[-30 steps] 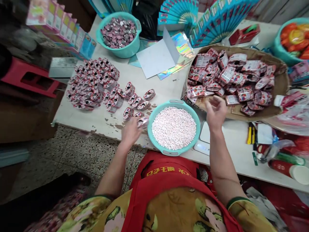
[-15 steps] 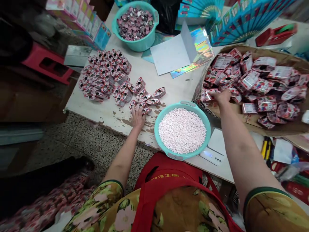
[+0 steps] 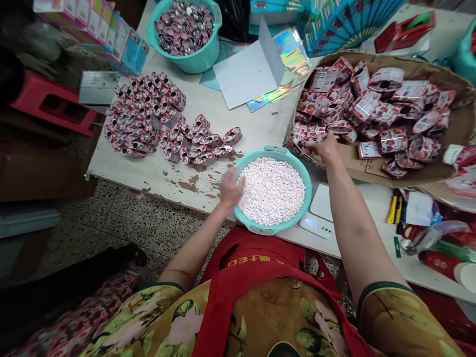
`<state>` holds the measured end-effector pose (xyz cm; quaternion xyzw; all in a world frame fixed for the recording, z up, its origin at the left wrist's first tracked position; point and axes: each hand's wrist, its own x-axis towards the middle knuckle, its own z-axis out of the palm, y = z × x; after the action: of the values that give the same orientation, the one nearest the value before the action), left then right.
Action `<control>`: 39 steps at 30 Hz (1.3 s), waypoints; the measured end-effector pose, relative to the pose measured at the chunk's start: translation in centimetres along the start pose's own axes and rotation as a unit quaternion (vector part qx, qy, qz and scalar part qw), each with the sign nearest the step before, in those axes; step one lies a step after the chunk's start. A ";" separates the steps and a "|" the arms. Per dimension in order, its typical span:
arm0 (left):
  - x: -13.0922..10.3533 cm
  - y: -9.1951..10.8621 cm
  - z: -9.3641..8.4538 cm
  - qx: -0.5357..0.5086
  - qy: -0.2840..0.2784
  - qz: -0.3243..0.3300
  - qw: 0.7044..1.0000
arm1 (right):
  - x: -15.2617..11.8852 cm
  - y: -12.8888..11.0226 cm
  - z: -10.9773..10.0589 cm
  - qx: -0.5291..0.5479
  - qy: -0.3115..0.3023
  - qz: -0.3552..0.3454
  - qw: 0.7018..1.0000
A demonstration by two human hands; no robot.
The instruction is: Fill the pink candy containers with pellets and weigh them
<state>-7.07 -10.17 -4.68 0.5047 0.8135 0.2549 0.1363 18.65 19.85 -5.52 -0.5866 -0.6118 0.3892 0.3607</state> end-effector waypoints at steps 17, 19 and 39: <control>0.4 9.6 8.2 -0.218 -0.138 -0.120 0.959 | -23.2 -5.4 -4.9 0.259 -0.014 0.171 0.951; 0.3 9.4 7.2 -0.365 -0.144 -0.191 0.900 | -23.8 -5.5 -4.9 0.203 -0.022 0.132 0.970; 0.8 15.2 -0.1 -0.664 -0.044 -0.155 0.730 | -25.6 -7.4 1.3 0.010 -0.097 0.045 0.994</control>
<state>3.91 -3.97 3.82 0.1628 0.4971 0.6830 0.5098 15.54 -5.87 0.95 -0.5697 -0.6128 0.4661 0.2875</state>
